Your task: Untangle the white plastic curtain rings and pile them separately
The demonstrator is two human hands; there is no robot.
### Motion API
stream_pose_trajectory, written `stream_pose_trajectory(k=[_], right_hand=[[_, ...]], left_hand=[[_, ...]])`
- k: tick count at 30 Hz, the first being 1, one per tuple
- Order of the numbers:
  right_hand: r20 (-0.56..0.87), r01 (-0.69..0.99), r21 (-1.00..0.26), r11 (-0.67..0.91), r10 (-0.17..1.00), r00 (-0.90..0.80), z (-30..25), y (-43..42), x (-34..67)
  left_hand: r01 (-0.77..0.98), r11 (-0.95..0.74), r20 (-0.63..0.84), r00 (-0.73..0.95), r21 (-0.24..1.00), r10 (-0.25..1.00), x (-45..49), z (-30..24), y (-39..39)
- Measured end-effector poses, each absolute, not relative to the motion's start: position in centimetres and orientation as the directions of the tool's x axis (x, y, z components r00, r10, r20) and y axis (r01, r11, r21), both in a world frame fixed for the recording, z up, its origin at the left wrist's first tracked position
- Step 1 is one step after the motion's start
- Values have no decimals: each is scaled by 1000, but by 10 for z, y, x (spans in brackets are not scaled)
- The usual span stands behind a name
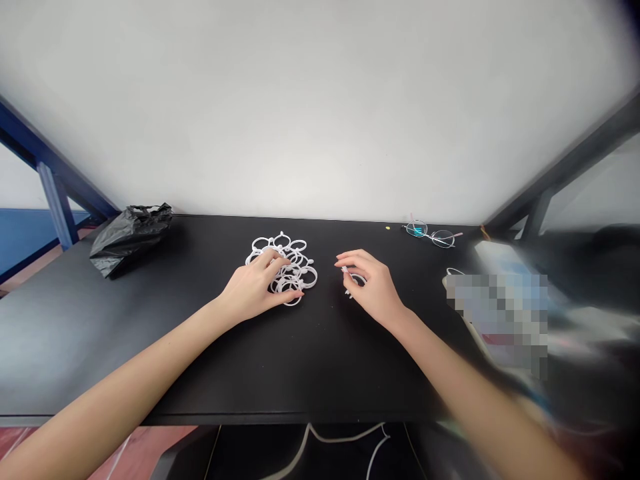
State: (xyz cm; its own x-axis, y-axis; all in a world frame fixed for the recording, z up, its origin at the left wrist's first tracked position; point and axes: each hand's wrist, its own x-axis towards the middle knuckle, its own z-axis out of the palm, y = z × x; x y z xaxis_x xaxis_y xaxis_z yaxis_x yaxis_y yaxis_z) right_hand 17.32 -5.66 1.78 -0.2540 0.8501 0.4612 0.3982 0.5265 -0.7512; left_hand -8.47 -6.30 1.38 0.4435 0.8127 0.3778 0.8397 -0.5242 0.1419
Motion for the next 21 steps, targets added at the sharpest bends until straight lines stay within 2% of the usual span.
stream_pose_trajectory(k=[11,16,21], right_hand=[[434,102,-890,445,894,-116,22,-60,167],[399,38,-915,401,916,-46,27,-66,162],[356,9,-934,357,933,-57,23,-72,156]], left_hand=[[802,-583,479,465,128,744,-84,14,-66],[720,-682,585,501,128,638,-80,20,-75],[566,-824,560,681,5,471,-71,19,-86]])
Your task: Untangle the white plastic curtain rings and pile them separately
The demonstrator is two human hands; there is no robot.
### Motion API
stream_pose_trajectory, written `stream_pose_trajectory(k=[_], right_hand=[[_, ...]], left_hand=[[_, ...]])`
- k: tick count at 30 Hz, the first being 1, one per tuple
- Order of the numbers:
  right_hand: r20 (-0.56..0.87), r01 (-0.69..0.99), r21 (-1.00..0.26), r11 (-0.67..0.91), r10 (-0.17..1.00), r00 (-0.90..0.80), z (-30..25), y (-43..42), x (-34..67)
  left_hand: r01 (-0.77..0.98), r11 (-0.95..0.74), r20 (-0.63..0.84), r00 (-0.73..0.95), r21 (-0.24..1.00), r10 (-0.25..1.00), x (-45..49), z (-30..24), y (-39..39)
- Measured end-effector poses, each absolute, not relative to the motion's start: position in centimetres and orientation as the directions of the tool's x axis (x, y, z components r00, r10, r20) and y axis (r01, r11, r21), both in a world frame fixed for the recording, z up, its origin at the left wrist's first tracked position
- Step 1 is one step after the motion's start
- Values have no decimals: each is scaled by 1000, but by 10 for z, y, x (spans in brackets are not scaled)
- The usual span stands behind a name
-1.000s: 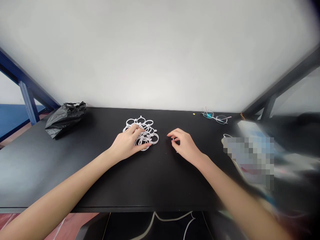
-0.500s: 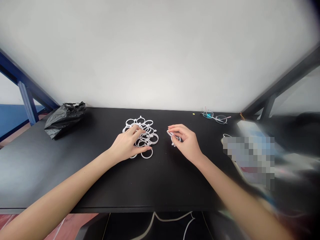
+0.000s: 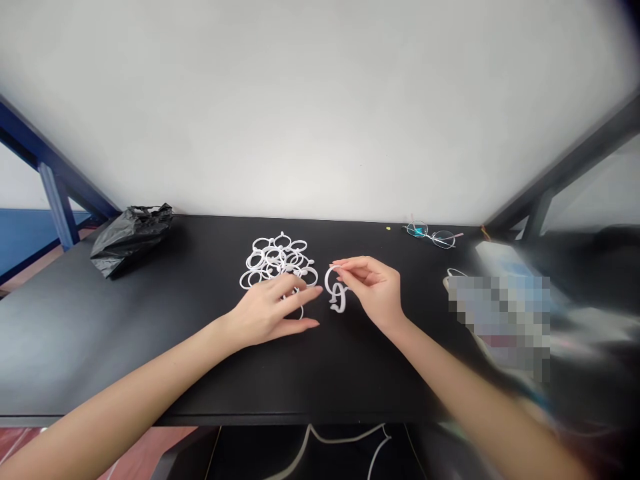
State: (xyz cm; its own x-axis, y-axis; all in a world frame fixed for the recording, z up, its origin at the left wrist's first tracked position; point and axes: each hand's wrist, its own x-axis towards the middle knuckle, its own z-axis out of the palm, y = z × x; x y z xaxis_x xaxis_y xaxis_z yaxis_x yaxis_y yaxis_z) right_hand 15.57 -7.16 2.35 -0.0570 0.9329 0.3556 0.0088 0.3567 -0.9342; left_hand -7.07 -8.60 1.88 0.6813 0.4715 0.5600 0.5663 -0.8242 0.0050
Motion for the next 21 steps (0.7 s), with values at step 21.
stream_pose_trajectory(k=[21], right_hand=[[421,169,-882,441,896,-139,19,-80,149]], left_hand=[[461,-887,484,771,22,413,-58,11,-92]])
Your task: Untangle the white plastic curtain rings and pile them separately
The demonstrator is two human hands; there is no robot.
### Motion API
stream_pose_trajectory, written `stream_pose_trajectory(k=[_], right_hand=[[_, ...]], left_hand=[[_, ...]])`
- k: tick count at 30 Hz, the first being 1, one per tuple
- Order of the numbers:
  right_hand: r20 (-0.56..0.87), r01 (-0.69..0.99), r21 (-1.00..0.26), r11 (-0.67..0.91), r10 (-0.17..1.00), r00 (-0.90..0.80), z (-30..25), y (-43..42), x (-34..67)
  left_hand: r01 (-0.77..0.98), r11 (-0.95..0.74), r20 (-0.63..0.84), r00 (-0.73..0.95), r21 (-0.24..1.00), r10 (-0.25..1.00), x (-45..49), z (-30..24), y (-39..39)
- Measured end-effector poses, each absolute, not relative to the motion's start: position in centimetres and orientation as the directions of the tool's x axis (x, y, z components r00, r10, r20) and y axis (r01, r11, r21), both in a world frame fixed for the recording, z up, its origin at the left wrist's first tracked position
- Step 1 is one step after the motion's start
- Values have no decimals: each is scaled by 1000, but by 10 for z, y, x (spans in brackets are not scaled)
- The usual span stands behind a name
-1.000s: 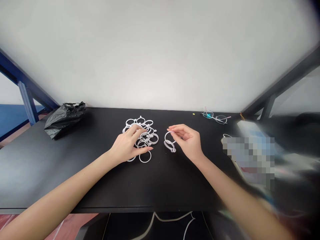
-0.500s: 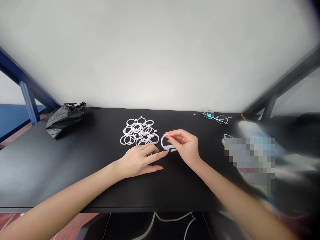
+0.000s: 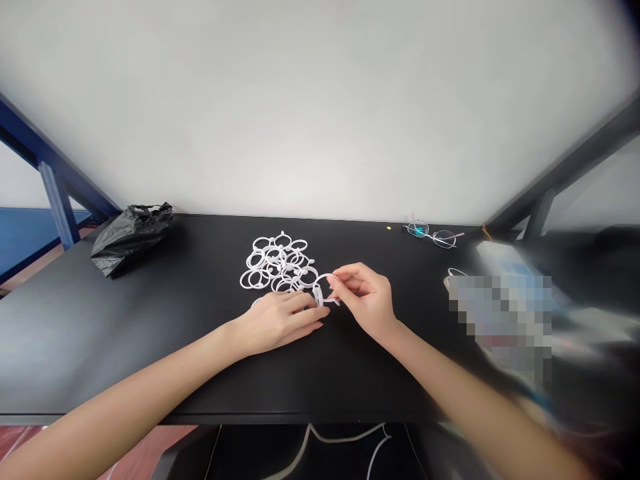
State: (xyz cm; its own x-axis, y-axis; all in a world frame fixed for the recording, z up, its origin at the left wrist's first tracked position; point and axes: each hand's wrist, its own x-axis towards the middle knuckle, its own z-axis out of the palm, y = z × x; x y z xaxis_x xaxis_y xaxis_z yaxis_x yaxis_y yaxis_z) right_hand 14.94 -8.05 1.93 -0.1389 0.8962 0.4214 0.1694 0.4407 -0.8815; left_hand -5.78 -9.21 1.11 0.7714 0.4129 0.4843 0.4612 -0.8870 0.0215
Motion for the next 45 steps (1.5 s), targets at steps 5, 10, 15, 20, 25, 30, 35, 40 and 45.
stream_pose_trajectory(k=[5,10,15,20,25,30,35,40,45], right_hand=[[439,172,-873,456,889,-130,20,-79,148],[440,221,-865,450,893,-97,21,-78,149],[388,226,-890,395,918,-79,21,-76,150],[361,199,-911,361,932,-36,22,-78,149],[370,159,-918,364,929,13,21,-79,148],[374,96,-926,364,921,109,24,-75,150],[352,47,-936,349,924,153,27,-73,151],[301,1,-954,301,952,58,24,-75,148],[212,-36,-977,209,963,-167,26,-77,148]], left_hand=[[445,-895,527,755,26,391,-57,11,-92],[400,-917,606,732,-13,311,-60,15,-92],[369,-929,669,683,30,293,-61,14,-94],[412,-904,693,619,113,369,-58,14,-94],[430,-901,686,639,57,348,-59,18,-94],[414,-907,660,663,71,354,-61,19,-98],[315,-948,523,802,43,290,-57,19,-103],[281,-960,477,842,9,251,-49,15,-104],[463,-886,688,634,27,352,-53,19,-104]])
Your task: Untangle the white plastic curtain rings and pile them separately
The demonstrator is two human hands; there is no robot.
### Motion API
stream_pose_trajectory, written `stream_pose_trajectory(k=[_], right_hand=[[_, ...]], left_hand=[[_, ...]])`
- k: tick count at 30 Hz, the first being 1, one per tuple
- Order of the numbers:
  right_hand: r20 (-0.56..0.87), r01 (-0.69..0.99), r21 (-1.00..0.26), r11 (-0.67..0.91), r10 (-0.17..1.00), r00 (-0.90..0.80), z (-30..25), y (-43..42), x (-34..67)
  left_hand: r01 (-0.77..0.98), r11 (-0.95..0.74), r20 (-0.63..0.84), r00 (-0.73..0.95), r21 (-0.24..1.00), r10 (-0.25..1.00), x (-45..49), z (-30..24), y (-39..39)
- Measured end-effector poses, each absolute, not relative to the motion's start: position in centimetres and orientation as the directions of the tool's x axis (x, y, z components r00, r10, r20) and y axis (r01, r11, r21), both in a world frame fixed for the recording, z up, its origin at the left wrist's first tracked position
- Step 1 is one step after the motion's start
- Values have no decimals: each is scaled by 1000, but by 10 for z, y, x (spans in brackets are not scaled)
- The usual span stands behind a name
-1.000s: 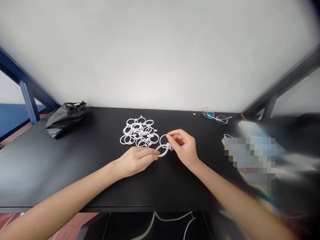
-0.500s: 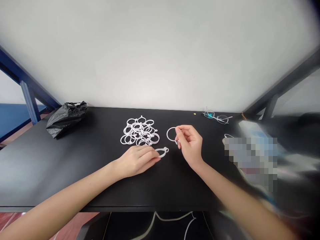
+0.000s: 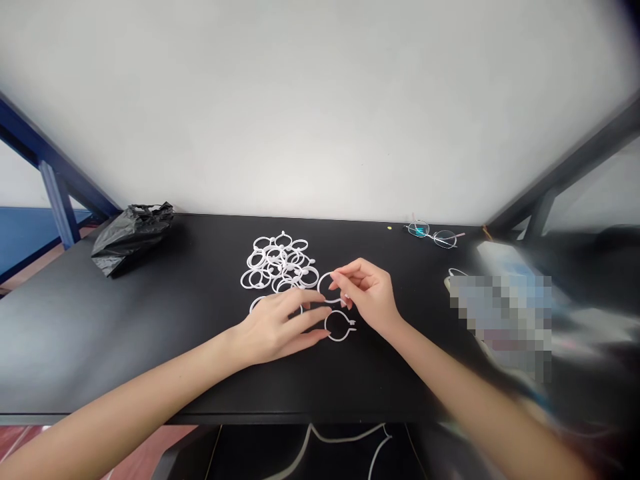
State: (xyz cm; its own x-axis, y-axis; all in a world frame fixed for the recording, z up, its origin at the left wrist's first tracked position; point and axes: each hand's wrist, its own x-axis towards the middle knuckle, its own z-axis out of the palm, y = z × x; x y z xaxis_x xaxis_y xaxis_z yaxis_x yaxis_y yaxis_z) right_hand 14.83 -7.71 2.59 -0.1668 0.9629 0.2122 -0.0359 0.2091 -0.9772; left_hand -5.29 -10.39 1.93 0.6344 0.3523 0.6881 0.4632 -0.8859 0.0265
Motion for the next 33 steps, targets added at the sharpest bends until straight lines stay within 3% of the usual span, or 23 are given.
stream_pose_trajectory(k=[5,13,18,25,29,33], right_hand=[[84,-41,-996,74,936,-343,28,-79,148],[11,-72,-997,-24,893,-450,29,-78,148],[104,-89,-993,76,921,-374,29,-79,148],[363,-23,-927,375,878,-313,19,-79,150],[384,-2,-915,404,866,-319,17,-80,150],[382,-7,-915,402,863,-331,18,-82,151]], left_hand=[[523,-851,694,594,50,406,-54,20,-102],[485,-860,636,616,159,465,-57,13,-100],[486,-820,652,522,304,551,-58,17,-95],[416,-759,598,467,501,651,-58,25,-92],[400,-690,523,454,604,721,-60,29,-93],[405,-672,498,459,620,736,-60,30,-94]])
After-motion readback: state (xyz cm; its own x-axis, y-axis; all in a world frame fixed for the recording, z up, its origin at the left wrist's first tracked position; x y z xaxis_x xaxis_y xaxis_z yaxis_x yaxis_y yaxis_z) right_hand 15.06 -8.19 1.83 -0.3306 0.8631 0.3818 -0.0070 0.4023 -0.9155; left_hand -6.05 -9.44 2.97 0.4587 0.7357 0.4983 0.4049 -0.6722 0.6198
